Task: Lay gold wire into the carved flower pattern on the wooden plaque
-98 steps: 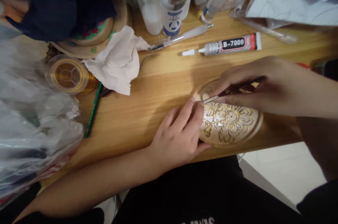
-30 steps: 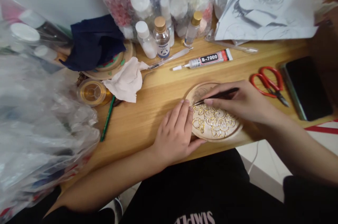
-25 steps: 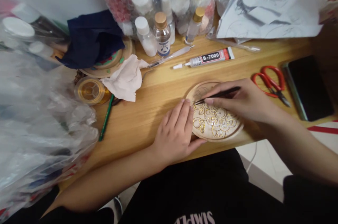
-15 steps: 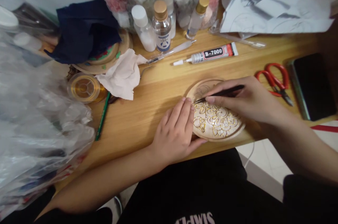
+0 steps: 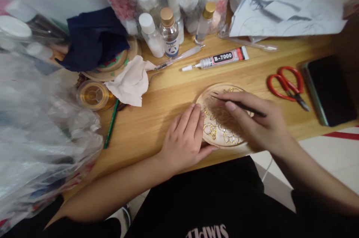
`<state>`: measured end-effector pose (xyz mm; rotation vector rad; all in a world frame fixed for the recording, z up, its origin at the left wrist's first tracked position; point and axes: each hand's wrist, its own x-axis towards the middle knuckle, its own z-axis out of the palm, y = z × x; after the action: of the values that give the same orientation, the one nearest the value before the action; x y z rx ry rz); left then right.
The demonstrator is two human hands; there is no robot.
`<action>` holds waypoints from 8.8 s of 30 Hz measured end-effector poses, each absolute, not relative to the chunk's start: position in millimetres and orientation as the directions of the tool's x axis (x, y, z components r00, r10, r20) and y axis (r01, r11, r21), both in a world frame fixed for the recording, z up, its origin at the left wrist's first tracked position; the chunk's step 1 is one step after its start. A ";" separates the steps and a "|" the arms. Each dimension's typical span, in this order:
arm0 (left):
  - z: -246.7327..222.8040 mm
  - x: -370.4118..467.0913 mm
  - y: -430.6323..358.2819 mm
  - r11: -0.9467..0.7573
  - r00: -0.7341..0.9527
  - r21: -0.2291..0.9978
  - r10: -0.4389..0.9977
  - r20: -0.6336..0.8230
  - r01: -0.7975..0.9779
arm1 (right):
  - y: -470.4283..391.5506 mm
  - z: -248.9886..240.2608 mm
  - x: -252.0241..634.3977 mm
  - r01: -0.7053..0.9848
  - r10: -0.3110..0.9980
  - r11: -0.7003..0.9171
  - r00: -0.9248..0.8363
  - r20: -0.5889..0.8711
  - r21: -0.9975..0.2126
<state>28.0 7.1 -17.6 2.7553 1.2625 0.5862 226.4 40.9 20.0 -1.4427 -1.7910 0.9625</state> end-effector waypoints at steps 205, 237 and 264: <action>-19.3 7.6 49.6 -0.697 0.651 0.454 0.703 0.286 0.554 | 68.6 -6.7 235.5 0.347 0.916 0.274 -0.380 0.132 -0.897; -22.5 7.5 49.5 -0.676 0.642 0.486 0.718 0.268 0.554 | 61.3 6.2 252.5 0.391 0.919 0.331 -0.340 0.199 -0.859; -18.4 9.2 48.7 -0.686 0.655 0.467 0.710 0.260 0.558 | 38.2 -11.2 261.2 0.545 0.725 0.669 -0.630 0.279 -0.506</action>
<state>9.2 48.7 -18.4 2.5280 1.0060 0.6103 261.2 38.2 -11.2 -0.9866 -2.4206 0.5232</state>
